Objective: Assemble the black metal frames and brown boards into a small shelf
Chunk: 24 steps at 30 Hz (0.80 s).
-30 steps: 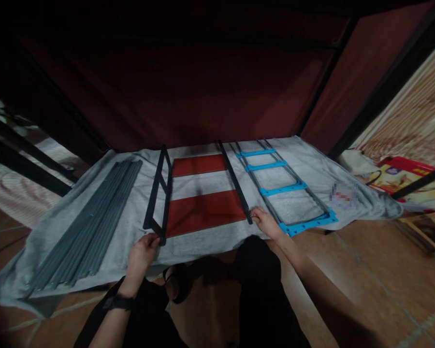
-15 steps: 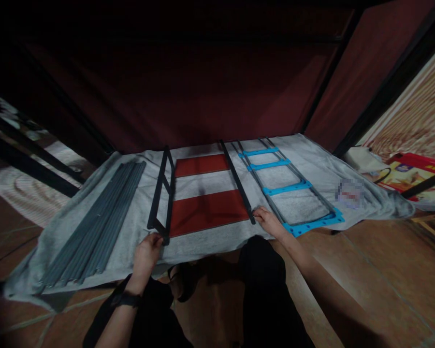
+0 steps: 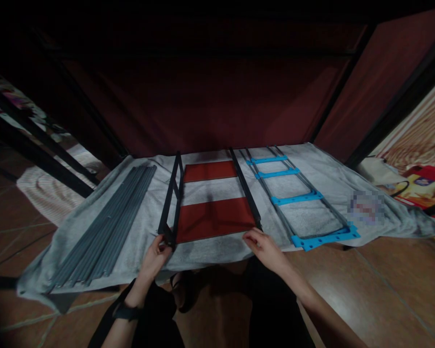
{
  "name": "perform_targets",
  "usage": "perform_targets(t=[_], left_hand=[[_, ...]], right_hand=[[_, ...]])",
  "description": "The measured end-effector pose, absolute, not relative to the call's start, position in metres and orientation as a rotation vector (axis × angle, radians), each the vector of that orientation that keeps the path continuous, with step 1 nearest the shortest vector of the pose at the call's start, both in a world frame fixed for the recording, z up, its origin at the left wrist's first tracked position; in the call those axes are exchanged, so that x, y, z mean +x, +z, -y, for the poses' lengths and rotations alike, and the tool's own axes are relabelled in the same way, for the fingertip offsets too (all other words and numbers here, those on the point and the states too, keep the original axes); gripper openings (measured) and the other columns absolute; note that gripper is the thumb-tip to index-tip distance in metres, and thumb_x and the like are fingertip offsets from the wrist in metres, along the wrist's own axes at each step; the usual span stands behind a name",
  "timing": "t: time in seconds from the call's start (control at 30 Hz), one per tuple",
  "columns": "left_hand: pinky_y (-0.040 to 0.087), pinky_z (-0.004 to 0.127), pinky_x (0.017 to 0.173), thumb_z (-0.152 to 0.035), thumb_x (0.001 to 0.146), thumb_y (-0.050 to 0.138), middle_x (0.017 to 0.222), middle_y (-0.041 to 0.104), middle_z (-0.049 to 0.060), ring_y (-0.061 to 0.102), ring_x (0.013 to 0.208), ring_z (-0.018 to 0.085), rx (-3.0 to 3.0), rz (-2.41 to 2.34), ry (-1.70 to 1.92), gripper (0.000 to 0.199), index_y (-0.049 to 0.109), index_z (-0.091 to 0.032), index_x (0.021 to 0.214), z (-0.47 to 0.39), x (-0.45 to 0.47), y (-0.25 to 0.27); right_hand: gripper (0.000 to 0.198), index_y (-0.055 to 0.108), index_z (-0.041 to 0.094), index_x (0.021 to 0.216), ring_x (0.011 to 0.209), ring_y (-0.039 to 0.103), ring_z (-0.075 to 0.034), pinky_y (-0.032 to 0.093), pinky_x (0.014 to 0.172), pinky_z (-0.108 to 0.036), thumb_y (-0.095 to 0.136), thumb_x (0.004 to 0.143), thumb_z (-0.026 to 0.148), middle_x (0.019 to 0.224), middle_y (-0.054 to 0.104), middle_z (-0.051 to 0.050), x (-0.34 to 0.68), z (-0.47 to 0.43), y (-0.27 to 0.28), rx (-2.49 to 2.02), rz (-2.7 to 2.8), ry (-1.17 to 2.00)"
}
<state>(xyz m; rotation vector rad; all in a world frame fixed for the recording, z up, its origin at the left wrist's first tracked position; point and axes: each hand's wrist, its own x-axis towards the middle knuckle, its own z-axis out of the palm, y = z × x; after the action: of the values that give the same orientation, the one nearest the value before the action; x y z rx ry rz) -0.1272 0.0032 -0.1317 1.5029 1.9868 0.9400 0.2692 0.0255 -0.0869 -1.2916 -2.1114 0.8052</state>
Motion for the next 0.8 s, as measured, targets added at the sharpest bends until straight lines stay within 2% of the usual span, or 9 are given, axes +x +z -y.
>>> perform_targets(t=[0.1,0.2,0.33,0.43,0.57,0.7,0.8], left_hand=[[0.051,0.032,0.088,-0.031,0.084,0.054,0.109,0.068,0.008,0.065,0.098,0.019,1.468,-1.845,0.991,0.036,0.058,-0.016,0.117,-0.005,-0.122,-0.128],[0.049,0.036,0.091,-0.044,0.088,0.053,0.106,0.067,0.011,0.064,0.101,0.024,1.572,-1.956,0.976,0.034,0.063,-0.016,0.103,-0.006,-0.118,-0.125],[0.050,0.035,0.083,-0.041,0.093,0.048,0.101,0.068,0.013,0.067,0.094,0.025,1.644,-2.110,0.815,0.029,0.063,-0.016,0.097,-0.004,-0.117,-0.125],[0.050,0.031,0.081,-0.037,0.094,0.049,0.102,0.070,0.012,0.069,0.095,0.024,1.637,-2.147,0.776,0.025,0.062,-0.017,0.100,-0.003,-0.118,-0.126],[0.050,0.028,0.076,-0.036,0.095,0.050,0.095,0.072,0.011,0.070,0.093,0.023,1.638,-2.173,0.730,0.022,0.062,-0.018,0.100,-0.002,-0.119,-0.126],[0.049,0.027,0.074,-0.034,0.096,0.050,0.094,0.072,0.011,0.070,0.093,0.022,1.621,-2.215,0.672,0.021,0.062,-0.017,0.101,-0.002,-0.116,-0.122],[0.049,0.027,0.074,-0.034,0.096,0.050,0.096,0.072,0.012,0.070,0.093,0.023,1.616,-2.228,0.645,0.023,0.062,-0.016,0.102,-0.001,-0.115,-0.121]], right_hand=[[0.027,0.061,0.028,0.119,0.109,0.061,-0.021,0.049,0.097,-0.036,0.048,0.096,0.030,0.117,0.063,-0.007,0.225,-0.038,-0.080,-1.193,2.206,0.810],[0.040,0.053,0.025,0.134,0.120,0.055,-0.021,0.043,0.105,-0.038,0.045,0.095,0.024,0.134,0.054,-0.009,0.182,-0.075,-0.084,-1.261,2.257,0.671],[0.046,0.046,0.015,0.141,0.132,0.044,-0.027,0.035,0.111,-0.043,0.043,0.097,0.026,0.144,0.047,-0.015,0.139,-0.132,-0.093,-1.540,2.373,0.492],[0.045,0.049,0.012,0.139,0.130,0.046,-0.027,0.034,0.110,-0.043,0.038,0.100,0.031,0.141,0.050,-0.017,0.123,-0.161,-0.094,-1.713,2.471,0.430],[0.041,0.063,0.013,0.123,0.123,0.052,-0.027,0.037,0.105,-0.041,0.040,0.099,0.038,0.135,0.055,-0.017,0.116,-0.180,-0.091,-1.768,2.544,0.424],[0.047,0.067,0.014,0.116,0.127,0.048,-0.031,0.038,0.104,-0.042,0.045,0.095,0.050,0.133,0.056,-0.018,0.113,-0.193,-0.086,-1.773,2.606,0.406],[0.048,0.067,0.014,0.115,0.128,0.048,-0.032,0.039,0.102,-0.044,0.045,0.094,0.050,0.133,0.057,-0.018,0.111,-0.202,-0.083,-1.763,2.650,0.422]])
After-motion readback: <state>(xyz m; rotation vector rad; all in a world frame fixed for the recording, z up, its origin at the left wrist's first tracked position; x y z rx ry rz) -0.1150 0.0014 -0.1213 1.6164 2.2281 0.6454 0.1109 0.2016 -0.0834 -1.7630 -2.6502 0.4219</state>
